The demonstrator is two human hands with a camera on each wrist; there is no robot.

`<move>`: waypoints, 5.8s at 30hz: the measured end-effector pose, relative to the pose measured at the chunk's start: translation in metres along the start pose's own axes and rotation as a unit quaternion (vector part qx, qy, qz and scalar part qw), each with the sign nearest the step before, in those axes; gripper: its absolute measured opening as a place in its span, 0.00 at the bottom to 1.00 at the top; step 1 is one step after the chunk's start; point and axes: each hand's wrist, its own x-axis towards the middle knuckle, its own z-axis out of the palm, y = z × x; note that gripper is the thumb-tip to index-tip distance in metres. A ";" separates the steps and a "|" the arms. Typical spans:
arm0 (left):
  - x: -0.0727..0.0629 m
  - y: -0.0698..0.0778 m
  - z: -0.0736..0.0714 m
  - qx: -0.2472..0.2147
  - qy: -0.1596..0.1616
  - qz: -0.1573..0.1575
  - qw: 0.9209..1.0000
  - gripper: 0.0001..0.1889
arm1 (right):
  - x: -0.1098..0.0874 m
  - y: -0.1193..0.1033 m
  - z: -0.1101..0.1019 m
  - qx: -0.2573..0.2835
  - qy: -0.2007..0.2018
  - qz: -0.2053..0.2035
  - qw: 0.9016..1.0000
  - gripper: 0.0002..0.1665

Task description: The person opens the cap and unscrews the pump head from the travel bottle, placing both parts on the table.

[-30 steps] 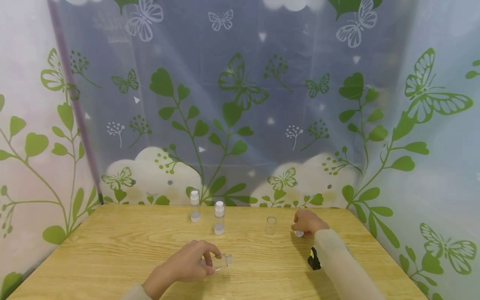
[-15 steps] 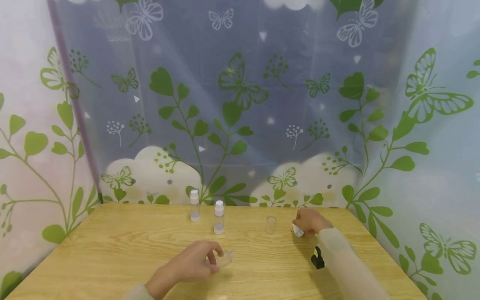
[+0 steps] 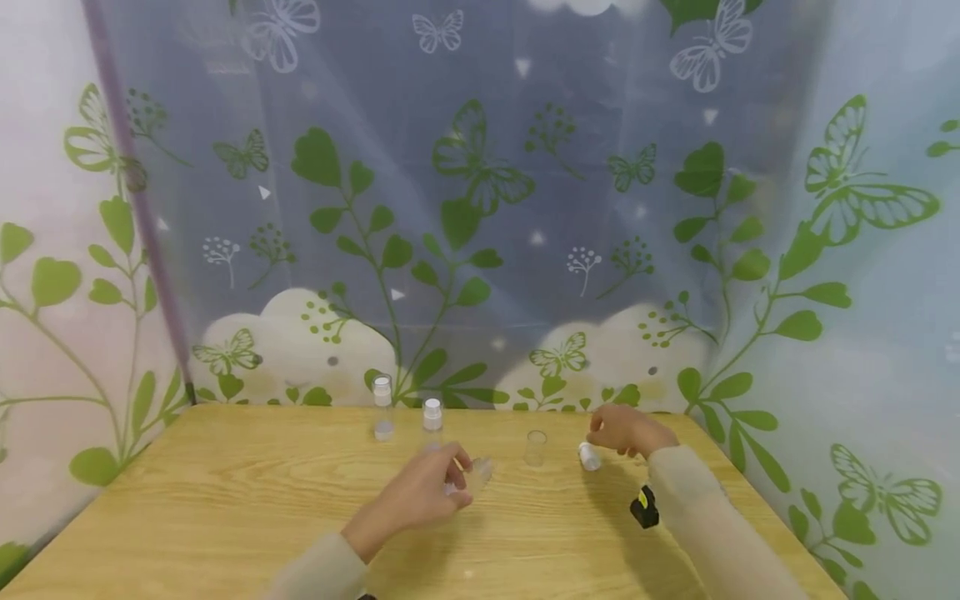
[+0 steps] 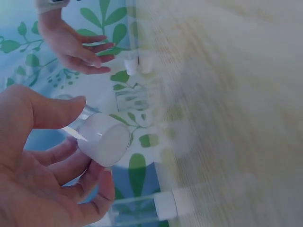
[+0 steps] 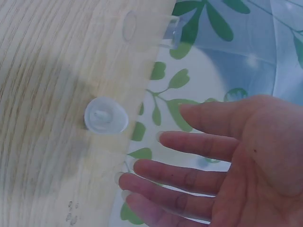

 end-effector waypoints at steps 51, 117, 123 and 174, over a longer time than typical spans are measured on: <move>0.097 0.001 0.035 -0.008 0.137 -0.133 0.982 0.43 | -0.013 -0.025 -0.004 -0.050 -0.050 -0.030 0.997 0.19; 0.044 -0.076 -0.026 -0.001 0.089 -0.120 0.989 0.12 | -0.028 -0.050 0.005 -0.072 -0.111 -0.113 0.985 0.19; 0.025 -0.074 -0.034 0.007 0.069 -0.099 0.993 0.13 | -0.031 -0.054 0.004 -0.062 -0.102 -0.128 0.985 0.20; -0.052 0.014 -0.002 -0.020 -0.079 0.006 0.997 0.17 | -0.082 -0.106 0.038 0.014 -0.093 -0.257 0.962 0.29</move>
